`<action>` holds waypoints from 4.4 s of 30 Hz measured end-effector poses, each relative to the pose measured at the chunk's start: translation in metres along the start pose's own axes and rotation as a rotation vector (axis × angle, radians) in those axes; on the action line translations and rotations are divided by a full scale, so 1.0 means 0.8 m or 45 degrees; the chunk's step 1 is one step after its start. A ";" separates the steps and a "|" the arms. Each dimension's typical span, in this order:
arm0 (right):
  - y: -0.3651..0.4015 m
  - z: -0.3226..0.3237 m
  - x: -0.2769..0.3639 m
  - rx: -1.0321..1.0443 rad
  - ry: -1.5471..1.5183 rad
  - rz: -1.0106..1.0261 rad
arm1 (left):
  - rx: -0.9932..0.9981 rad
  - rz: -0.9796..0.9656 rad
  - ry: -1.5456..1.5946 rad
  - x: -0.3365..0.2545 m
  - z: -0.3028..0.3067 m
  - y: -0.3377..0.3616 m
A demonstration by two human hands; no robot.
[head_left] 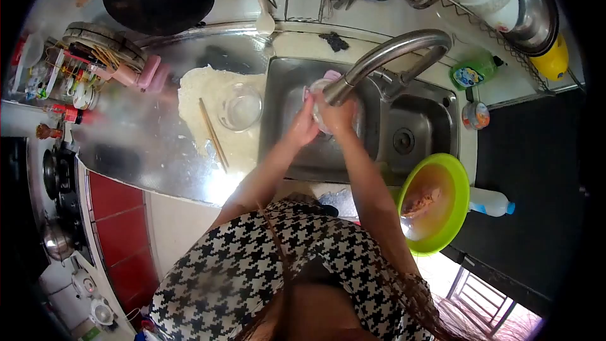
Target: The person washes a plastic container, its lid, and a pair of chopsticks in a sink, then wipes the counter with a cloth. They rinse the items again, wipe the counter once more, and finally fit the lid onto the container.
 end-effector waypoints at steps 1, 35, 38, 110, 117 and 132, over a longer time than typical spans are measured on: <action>0.003 -0.016 -0.011 0.102 0.061 0.121 | 0.049 0.067 0.003 -0.001 -0.001 -0.006; 0.008 0.012 -0.051 0.064 0.661 -0.048 | -0.601 -0.177 -0.177 0.016 0.045 0.004; 0.037 0.019 -0.015 0.105 0.653 -0.178 | -0.597 -0.240 -0.106 0.018 0.061 0.000; -0.011 -0.014 -0.116 0.328 0.094 -0.155 | -0.620 0.644 -0.363 0.089 0.129 -0.051; 0.069 0.005 -0.161 0.245 -0.720 -1.206 | -0.926 -0.337 -0.202 0.009 0.124 -0.028; 0.079 -0.029 -0.106 0.424 -1.044 -0.955 | -0.665 -0.082 -0.217 -0.052 0.069 0.132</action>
Point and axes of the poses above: each hand's wrist, its own y-axis away from the middle knuckle, its own z-axis out of the back of the hand, x = y × z, the point moved 5 cm from there along -y, towards the middle knuckle, and after that the axes turned 5 degrees about -y, right-handed, at the moved point
